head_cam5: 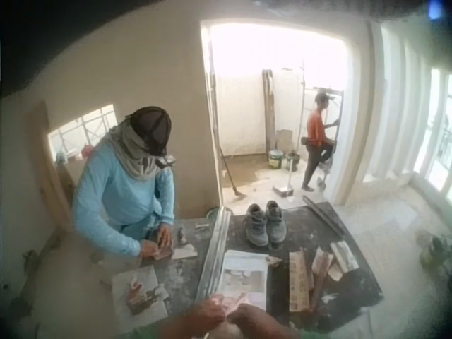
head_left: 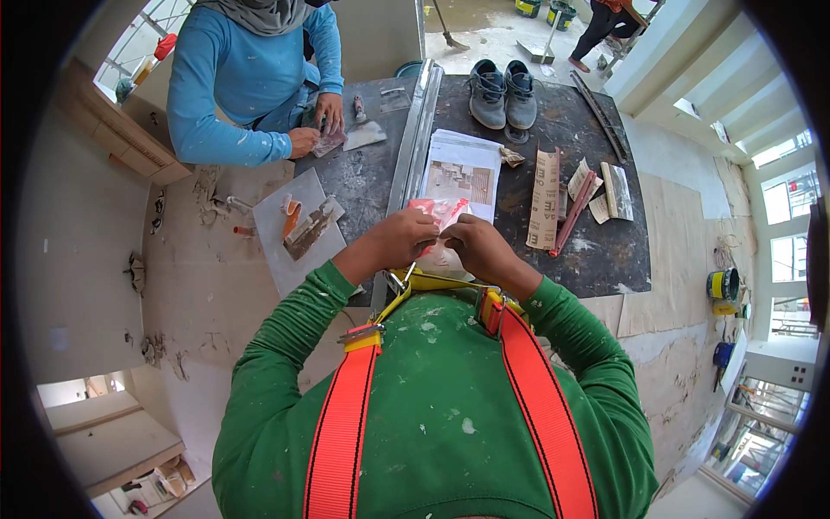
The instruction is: The person assembles a red pipe by inserting a small metal piece into one end and then inserting a wooden dowel into the other end. The person then picks up a plastic bag and walks through a doorway.
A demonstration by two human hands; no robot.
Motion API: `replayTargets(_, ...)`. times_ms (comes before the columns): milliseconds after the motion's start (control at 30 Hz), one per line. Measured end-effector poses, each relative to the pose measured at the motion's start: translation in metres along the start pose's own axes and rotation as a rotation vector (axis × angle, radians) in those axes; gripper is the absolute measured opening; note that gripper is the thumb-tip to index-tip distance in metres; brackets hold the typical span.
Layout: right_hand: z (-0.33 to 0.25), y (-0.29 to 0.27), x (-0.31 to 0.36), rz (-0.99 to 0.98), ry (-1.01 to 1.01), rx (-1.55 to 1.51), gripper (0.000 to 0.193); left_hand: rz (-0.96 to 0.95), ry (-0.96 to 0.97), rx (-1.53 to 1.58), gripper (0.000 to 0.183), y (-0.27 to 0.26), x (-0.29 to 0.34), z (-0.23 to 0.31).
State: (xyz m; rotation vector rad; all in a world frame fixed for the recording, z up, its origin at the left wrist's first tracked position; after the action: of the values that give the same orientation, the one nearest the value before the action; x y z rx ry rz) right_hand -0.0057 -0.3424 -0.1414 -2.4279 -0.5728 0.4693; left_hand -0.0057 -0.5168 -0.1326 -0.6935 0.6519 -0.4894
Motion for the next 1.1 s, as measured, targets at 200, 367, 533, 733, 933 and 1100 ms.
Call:
replayTargets(200,0.008,0.001,-0.002,-0.067,0.004,0.085,0.006,-0.09,0.157,-0.127,0.021,-0.005,0.0,0.003)
replayTargets(367,0.024,-0.005,0.015,-0.055,-0.022,0.126,0.008,-0.178,0.117,-0.161,0.024,-0.006,0.016,-0.012)
replayTargets(533,0.033,0.004,0.017,-0.073,-0.045,0.033,0.01,-0.28,-0.017,-0.138,0.02,0.005,0.027,-0.028)
replayTargets(733,0.014,0.019,0.001,-0.218,0.435,-0.782,0.02,-0.165,-0.586,0.471,0.017,0.008,0.038,-0.058)
replayTargets(933,0.027,0.014,0.002,-0.177,0.579,-0.86,0.028,0.082,-0.813,0.784,0.026,0.027,0.042,-0.048)
replayTargets(1100,0.056,0.04,0.014,-0.012,0.738,-1.381,0.022,0.203,-0.621,0.853,0.025,0.02,0.03,-0.032)
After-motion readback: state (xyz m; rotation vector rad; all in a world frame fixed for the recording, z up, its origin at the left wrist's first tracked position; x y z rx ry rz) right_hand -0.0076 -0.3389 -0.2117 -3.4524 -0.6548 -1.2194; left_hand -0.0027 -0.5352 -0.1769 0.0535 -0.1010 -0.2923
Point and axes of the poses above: each hand's wrist, its own x-axis away from the middle knuckle, its own y-axis out of the palm, z = x × y, the point moved 5 cm from there along -x, towards the middle knuckle, and after that the axes turned 10 degrees about z, right-handed, at the moved point
